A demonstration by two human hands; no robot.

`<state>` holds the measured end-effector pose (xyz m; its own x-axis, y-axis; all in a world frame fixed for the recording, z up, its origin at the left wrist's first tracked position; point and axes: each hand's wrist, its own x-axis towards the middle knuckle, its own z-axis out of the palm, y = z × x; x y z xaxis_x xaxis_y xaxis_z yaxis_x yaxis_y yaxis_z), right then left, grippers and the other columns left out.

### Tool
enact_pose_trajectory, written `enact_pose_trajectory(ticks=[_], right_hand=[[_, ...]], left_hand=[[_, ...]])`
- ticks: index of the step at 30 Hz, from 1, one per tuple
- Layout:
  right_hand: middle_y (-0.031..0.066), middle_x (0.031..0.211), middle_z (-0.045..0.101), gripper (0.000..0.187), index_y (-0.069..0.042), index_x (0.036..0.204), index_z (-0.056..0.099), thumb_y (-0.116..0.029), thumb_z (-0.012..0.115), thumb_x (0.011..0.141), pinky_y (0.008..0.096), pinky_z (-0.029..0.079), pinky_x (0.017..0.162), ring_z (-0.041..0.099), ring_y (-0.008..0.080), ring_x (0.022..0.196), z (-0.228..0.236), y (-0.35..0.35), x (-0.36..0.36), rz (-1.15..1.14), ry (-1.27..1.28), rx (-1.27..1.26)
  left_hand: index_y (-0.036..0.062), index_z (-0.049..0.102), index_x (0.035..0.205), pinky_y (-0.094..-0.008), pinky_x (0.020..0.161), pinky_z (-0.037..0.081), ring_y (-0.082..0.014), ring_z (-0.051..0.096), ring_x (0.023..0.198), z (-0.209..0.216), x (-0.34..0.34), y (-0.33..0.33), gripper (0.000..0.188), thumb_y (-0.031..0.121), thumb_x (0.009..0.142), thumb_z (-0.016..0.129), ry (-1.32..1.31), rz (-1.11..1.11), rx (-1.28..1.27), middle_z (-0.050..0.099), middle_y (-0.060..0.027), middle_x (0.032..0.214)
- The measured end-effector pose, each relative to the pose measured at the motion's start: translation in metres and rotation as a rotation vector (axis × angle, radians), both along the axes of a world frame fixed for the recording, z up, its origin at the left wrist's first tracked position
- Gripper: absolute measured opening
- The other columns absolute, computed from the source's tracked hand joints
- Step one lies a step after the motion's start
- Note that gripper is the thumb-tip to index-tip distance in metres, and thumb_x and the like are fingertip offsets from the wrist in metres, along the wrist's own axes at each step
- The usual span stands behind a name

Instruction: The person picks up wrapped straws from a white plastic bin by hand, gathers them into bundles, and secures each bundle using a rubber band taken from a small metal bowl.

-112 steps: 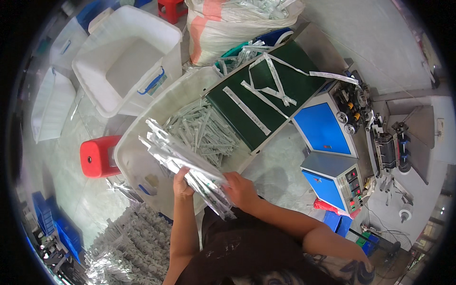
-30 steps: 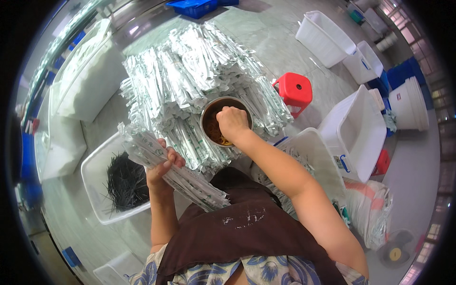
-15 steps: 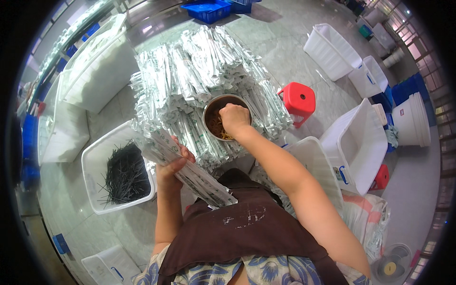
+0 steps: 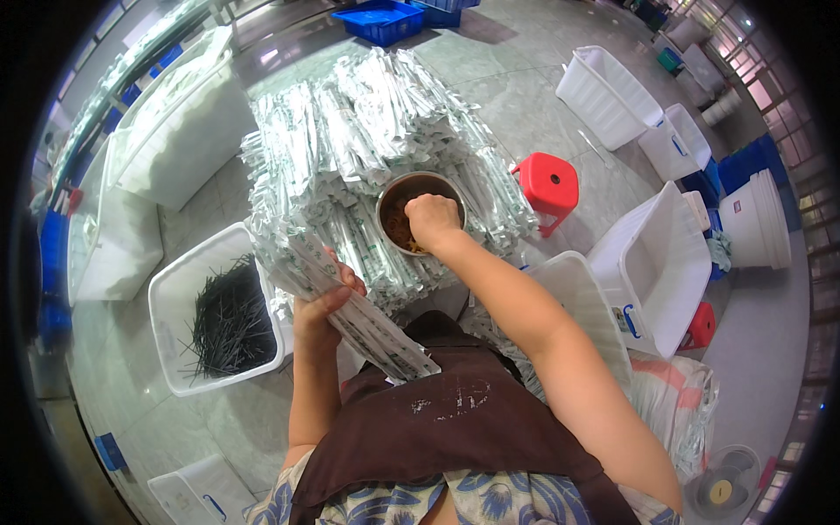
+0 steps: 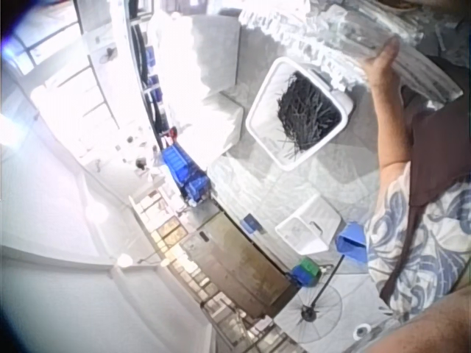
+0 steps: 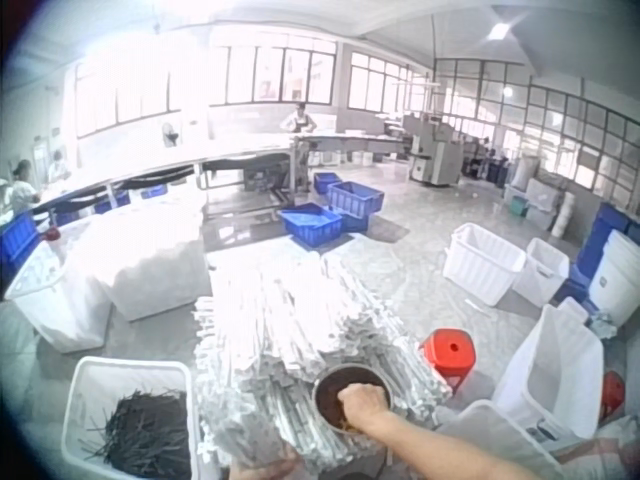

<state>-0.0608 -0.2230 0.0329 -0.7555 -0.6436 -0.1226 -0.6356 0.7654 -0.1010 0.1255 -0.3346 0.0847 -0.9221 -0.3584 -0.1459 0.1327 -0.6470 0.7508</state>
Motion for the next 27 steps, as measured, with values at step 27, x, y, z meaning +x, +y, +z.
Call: enact_pose_trajectory(ticks=[27], right_hand=[[0.014, 0.079, 0.054, 0.011, -0.003, 0.085, 0.053, -0.004, 0.055, 0.074, 0.0384, 0.045, 0.062, 0.056, 0.0325, 0.073, 0.087, 0.003, 0.061, 0.174, -0.08, -0.862]], left_hand=[[0.0018, 0.046, 0.113, -0.0295, 0.066, 0.047, -0.0171, 0.057, 0.071, 0.004, -0.028, 0.002, 0.059, 0.001, 0.057, 0.065, -0.001, -0.13, -0.12, 0.057, -0.0057, 0.078]])
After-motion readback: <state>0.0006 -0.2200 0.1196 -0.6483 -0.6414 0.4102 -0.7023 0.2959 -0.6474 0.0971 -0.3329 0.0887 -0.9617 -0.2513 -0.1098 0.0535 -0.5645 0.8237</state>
